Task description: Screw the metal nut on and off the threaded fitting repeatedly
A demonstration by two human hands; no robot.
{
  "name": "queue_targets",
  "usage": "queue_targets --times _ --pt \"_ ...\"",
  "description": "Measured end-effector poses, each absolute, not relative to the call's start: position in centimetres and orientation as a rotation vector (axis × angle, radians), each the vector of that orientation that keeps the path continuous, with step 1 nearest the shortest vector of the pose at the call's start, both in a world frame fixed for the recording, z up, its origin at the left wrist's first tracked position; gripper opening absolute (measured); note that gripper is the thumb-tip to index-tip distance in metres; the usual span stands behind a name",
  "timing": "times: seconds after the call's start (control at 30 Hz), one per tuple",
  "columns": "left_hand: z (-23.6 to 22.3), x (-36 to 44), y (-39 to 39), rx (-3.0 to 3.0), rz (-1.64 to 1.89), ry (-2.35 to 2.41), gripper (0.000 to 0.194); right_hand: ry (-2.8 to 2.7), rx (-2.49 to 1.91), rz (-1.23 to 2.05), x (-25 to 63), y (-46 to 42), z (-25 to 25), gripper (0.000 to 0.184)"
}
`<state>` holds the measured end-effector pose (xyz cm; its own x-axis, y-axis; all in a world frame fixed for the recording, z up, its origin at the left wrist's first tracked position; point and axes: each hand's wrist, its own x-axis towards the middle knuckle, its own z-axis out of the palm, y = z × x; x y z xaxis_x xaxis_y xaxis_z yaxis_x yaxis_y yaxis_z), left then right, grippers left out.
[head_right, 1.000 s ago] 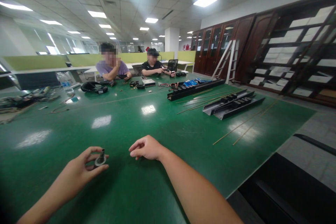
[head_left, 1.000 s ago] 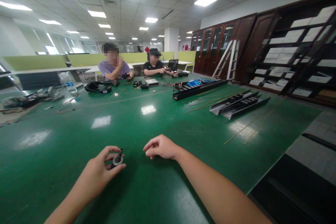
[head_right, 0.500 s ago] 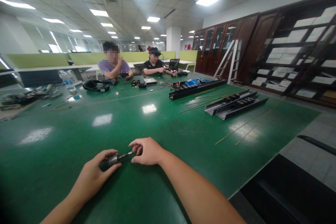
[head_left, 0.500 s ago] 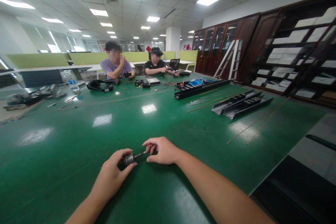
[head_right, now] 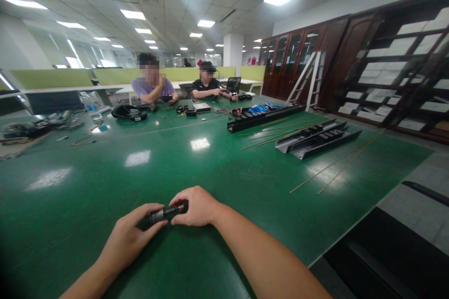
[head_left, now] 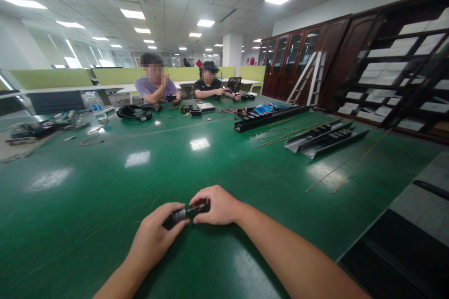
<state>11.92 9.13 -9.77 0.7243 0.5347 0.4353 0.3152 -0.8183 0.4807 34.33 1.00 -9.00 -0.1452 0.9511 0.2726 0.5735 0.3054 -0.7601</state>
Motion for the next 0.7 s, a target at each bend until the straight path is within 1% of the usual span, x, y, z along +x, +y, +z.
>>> queue_targets --times 0.17,0.7 --pt "-9.63 11.97 8.98 2.542 0.840 0.630 0.024 -1.860 -1.359 0.557 34.02 0.96 -9.07 0.033" --pt "-10.27 12.15 9.44 2.535 0.814 0.646 0.025 -1.899 -1.359 0.488 33.95 1.10 -9.19 0.026"
